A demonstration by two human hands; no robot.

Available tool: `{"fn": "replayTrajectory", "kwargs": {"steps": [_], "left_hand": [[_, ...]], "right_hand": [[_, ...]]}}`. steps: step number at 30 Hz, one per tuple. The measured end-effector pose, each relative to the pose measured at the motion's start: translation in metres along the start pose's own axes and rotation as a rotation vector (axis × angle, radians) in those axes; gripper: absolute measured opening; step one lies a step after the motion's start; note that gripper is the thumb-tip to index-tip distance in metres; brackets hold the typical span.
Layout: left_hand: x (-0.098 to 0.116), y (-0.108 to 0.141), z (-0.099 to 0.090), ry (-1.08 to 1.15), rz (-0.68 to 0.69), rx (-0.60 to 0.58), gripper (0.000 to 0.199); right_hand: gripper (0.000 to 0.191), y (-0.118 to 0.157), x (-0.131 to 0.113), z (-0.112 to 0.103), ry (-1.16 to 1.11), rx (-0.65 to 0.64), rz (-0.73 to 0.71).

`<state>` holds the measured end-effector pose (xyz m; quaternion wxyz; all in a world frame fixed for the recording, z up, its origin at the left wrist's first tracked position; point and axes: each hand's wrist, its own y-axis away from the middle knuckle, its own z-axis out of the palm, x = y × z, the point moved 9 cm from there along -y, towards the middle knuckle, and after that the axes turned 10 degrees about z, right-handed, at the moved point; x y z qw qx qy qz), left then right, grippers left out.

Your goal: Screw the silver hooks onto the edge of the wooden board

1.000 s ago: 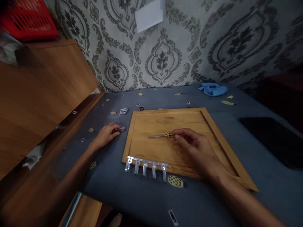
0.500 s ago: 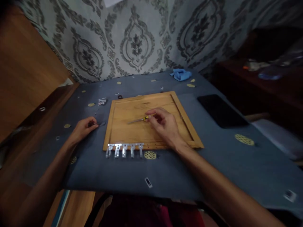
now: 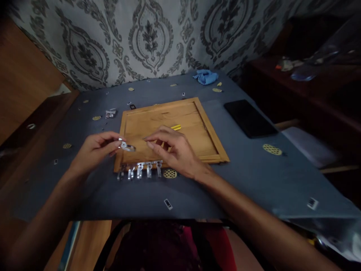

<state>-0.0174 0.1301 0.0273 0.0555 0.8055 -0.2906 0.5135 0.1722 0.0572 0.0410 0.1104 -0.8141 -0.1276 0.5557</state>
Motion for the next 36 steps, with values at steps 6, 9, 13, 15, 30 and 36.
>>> {"fn": "replayTrajectory", "kwargs": {"steps": [6, 9, 13, 15, 30, 36], "left_hand": [[0.04, -0.009, 0.063, 0.16, 0.054, -0.236, 0.014], [0.041, -0.007, 0.088, 0.208, 0.004, -0.351, 0.013], [0.041, -0.004, 0.115, 0.195, 0.008, -0.476, 0.014], [0.041, -0.004, 0.125, 0.168, 0.02, -0.514, 0.016], [0.041, 0.0, 0.104, -0.013, 0.135, -0.36, 0.018], [0.036, 0.002, 0.082, -0.124, 0.199, -0.256, 0.017]], "right_hand": [[0.023, 0.023, 0.004, 0.001, -0.081, -0.084, 0.222], [0.023, 0.044, 0.015, -0.006, -0.161, -0.053, 0.368], [0.025, 0.07, 0.033, -0.01, -0.235, 0.006, 0.537], [0.026, 0.078, 0.04, -0.011, -0.234, 0.032, 0.578], [0.023, 0.097, 0.063, 0.013, -0.245, -0.067, 0.66], [0.022, 0.098, 0.072, 0.01, -0.214, 0.017, 0.736]]}}
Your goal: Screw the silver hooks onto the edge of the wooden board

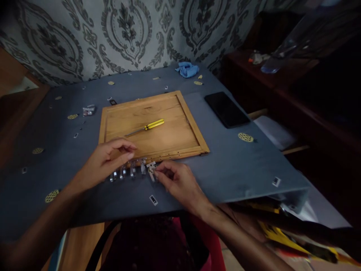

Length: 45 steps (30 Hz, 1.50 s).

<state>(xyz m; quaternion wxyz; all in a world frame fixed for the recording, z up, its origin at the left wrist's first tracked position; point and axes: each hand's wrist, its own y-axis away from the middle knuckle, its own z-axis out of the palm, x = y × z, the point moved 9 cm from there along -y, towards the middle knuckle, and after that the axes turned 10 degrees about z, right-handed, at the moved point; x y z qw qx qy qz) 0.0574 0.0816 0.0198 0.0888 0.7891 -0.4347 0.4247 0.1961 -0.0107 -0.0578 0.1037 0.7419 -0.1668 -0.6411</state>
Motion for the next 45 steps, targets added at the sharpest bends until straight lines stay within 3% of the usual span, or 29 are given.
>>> {"fn": "replayTrajectory", "kwargs": {"steps": [4, 8, 19, 27, 32, 36, 38, 45], "left_hand": [[0.018, 0.003, 0.021, -0.215, 0.14, -0.127, 0.031], [0.028, 0.001, 0.039, -0.4, 0.167, -0.229, 0.046], [0.022, -0.007, 0.054, -0.533, 0.127, -0.291, 0.031], [0.021, -0.009, 0.056, -0.534, 0.106, -0.296, 0.028], [0.02, -0.009, 0.058, -0.531, 0.092, -0.303, 0.023], [0.022, -0.009, 0.058, -0.527, 0.086, -0.304, 0.02], [0.023, -0.009, 0.058, -0.532, 0.084, -0.314, 0.02], [0.022, -0.008, 0.058, -0.528, 0.063, -0.309, 0.022]], "right_hand": [[0.025, -0.009, 0.001, 0.002, -0.035, -0.02, 0.05], [0.027, -0.014, 0.002, 0.002, -0.05, -0.046, 0.098], [0.022, -0.02, 0.003, 0.006, -0.023, -0.062, 0.145], [0.026, -0.021, 0.0, 0.005, 0.064, -0.052, 0.078], [0.024, -0.007, -0.009, -0.009, 0.186, 0.081, -0.091], [0.022, 0.019, -0.038, -0.015, 0.47, 0.257, -0.552], [0.026, 0.027, -0.042, -0.01, 0.602, 0.278, -0.695], [0.035, 0.024, -0.038, -0.001, 0.781, 0.225, -0.801]]}}
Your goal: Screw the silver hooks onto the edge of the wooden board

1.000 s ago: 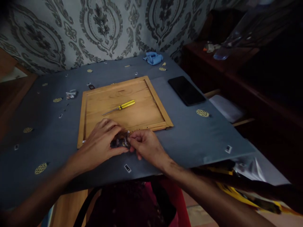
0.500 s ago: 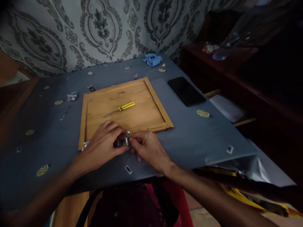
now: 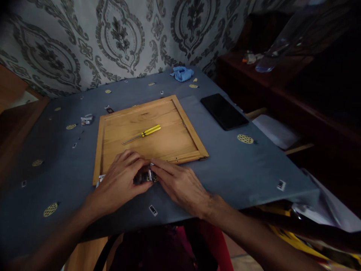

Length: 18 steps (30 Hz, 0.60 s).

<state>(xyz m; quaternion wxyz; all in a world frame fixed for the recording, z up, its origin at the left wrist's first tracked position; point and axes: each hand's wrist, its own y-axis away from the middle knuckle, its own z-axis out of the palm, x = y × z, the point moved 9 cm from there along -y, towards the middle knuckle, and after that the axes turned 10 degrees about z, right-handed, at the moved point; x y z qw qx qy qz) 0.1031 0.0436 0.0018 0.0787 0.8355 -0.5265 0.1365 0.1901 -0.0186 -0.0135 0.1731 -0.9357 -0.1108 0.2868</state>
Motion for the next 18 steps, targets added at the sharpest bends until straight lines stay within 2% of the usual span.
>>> {"fn": "replayTrajectory", "kwargs": {"steps": [7, 12, 18], "left_hand": [[-0.007, 0.001, -0.002, 0.076, -0.03, 0.025, 0.031], [-0.015, 0.006, -0.007, 0.111, -0.046, 0.068, 0.038], [-0.016, 0.006, -0.001, 0.103, -0.055, 0.033, 0.039]], "right_hand": [[0.03, 0.0, -0.006, 0.003, 0.059, -0.008, -0.101], [0.031, 0.004, -0.004, 0.007, 0.092, -0.021, -0.102], [0.033, 0.007, -0.004, 0.007, 0.075, -0.009, -0.124]]}}
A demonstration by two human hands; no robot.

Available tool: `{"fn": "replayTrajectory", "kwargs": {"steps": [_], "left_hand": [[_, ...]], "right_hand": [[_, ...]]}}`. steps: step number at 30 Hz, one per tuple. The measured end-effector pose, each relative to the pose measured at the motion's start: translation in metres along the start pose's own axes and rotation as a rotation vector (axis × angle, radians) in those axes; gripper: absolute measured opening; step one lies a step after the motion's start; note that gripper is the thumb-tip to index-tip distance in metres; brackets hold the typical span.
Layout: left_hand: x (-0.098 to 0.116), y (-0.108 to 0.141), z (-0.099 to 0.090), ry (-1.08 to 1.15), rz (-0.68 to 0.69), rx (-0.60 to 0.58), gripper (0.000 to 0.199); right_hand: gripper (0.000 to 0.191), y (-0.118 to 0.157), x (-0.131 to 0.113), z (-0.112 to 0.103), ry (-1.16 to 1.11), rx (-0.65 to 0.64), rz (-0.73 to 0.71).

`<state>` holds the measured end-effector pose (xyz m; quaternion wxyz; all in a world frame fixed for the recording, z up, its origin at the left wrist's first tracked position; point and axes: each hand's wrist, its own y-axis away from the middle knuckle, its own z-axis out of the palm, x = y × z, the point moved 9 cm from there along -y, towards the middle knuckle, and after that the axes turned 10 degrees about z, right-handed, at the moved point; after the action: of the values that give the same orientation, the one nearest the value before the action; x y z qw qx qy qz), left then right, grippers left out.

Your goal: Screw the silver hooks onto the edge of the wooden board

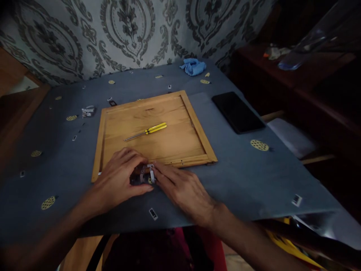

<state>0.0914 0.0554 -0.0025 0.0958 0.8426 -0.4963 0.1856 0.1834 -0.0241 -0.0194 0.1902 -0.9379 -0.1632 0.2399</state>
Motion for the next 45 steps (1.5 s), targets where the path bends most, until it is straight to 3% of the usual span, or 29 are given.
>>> {"fn": "replayTrajectory", "kwargs": {"steps": [14, 24, 31, 45], "left_hand": [[0.002, 0.0, 0.005, 0.006, -0.013, 0.002, 0.042], [0.003, 0.0, 0.004, 0.038, -0.057, 0.034, 0.028], [0.003, 0.0, 0.004, 0.08, -0.062, 0.046, 0.027], [0.003, 0.0, 0.004, 0.062, -0.058, 0.062, 0.03]], "right_hand": [[0.031, -0.006, -0.003, -0.001, -0.018, -0.027, 0.002], [0.032, -0.007, -0.002, -0.005, -0.06, -0.006, 0.034], [0.029, -0.004, 0.013, -0.026, -0.11, 0.152, 0.193], [0.03, -0.003, 0.006, -0.015, -0.092, 0.038, 0.138]]}}
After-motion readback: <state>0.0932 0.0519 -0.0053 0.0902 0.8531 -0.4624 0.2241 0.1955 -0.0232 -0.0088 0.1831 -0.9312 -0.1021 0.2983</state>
